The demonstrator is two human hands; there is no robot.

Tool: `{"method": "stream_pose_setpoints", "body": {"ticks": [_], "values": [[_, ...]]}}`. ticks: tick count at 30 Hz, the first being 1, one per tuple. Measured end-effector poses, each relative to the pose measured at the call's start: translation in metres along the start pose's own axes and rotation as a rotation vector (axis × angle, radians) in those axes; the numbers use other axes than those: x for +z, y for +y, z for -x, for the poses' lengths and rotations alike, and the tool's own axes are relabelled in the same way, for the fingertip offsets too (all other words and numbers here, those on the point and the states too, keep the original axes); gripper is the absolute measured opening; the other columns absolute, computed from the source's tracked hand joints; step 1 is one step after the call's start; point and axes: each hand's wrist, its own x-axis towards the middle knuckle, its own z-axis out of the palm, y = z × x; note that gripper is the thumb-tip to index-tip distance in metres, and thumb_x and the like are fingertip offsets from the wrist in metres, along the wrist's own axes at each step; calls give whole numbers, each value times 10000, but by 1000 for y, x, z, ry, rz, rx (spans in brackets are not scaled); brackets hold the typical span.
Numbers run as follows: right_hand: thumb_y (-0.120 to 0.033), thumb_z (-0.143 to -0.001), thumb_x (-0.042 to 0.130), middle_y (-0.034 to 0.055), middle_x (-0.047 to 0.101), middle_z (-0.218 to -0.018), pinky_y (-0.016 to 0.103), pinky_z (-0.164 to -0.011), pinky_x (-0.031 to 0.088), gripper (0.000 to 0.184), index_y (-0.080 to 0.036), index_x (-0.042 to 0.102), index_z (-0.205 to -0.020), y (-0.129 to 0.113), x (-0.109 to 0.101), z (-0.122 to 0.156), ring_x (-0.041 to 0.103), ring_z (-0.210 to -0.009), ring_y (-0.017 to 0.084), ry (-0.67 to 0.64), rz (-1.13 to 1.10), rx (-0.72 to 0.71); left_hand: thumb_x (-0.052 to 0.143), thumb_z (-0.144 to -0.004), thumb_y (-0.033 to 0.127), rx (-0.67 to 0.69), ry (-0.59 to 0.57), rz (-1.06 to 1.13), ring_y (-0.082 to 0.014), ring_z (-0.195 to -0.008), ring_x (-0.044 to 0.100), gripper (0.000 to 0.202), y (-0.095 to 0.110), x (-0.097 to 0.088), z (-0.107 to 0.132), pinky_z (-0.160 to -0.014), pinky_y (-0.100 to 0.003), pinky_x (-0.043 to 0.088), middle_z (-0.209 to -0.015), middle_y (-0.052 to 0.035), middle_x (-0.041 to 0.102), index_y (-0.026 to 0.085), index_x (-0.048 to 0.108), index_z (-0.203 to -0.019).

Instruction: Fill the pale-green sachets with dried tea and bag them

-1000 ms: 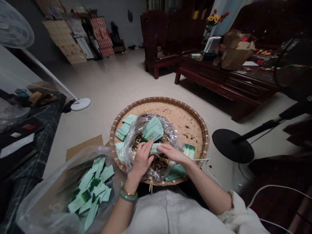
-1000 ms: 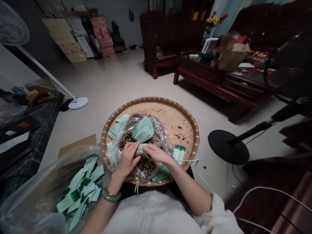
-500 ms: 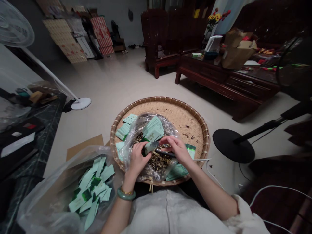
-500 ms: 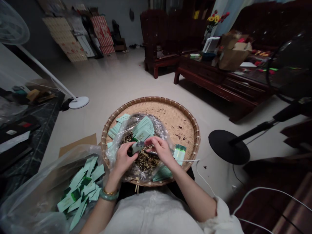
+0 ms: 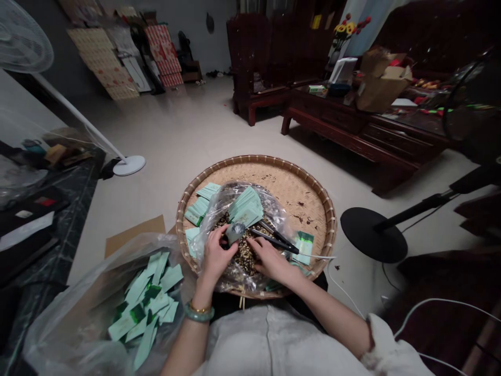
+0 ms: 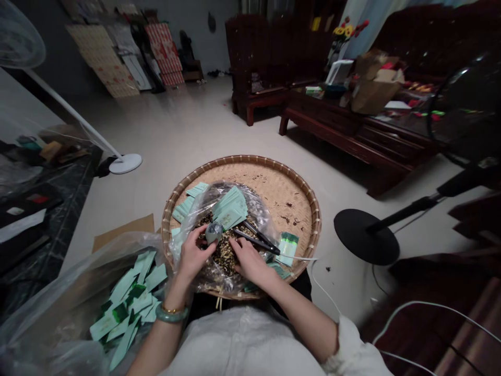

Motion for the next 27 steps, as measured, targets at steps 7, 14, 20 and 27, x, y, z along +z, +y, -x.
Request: {"method": "stream_pose_setpoints", "body": {"ticks": [7,14,20,27], "values": [[-52,-706,639,76,541,-1102,345,-889,467,506,-211,556,-1180,2,11,-5,567,-1016,206,121,-191,-59,645,-688,186,-26,-26,34,-233,-979,610,446,-8,3,3,-711,-322,554,-1119,-109,628,175,580,-1129],[-46,-708,605,93,609,-1059,343,-882,468,331,-166,643,-1014,3,17,-19,587,-983,198,253,-290,-127,639,-689,178,-40,-13,23,-236,-1006,605,434,-6,2,2,-722,-325,557,-1118,-110,628,167,582,-1119],[-128,-710,618,51,699,-862,337,-808,487,141,-177,687,-823,6,12,-24,637,-838,192,322,-426,-25,640,-692,178,-21,-7,33,-230,-982,611,428,-8,2,3,-707,-319,558,-1104,-104,633,175,585,-1116],[-315,-600,748,2,687,-756,275,-614,514,324,-164,671,-876,3,2,-28,605,-600,128,183,-1072,292,640,-690,160,-14,-24,19,-229,-984,606,415,-7,2,2,-707,-321,557,-1103,-99,634,171,584,-1102]]}}
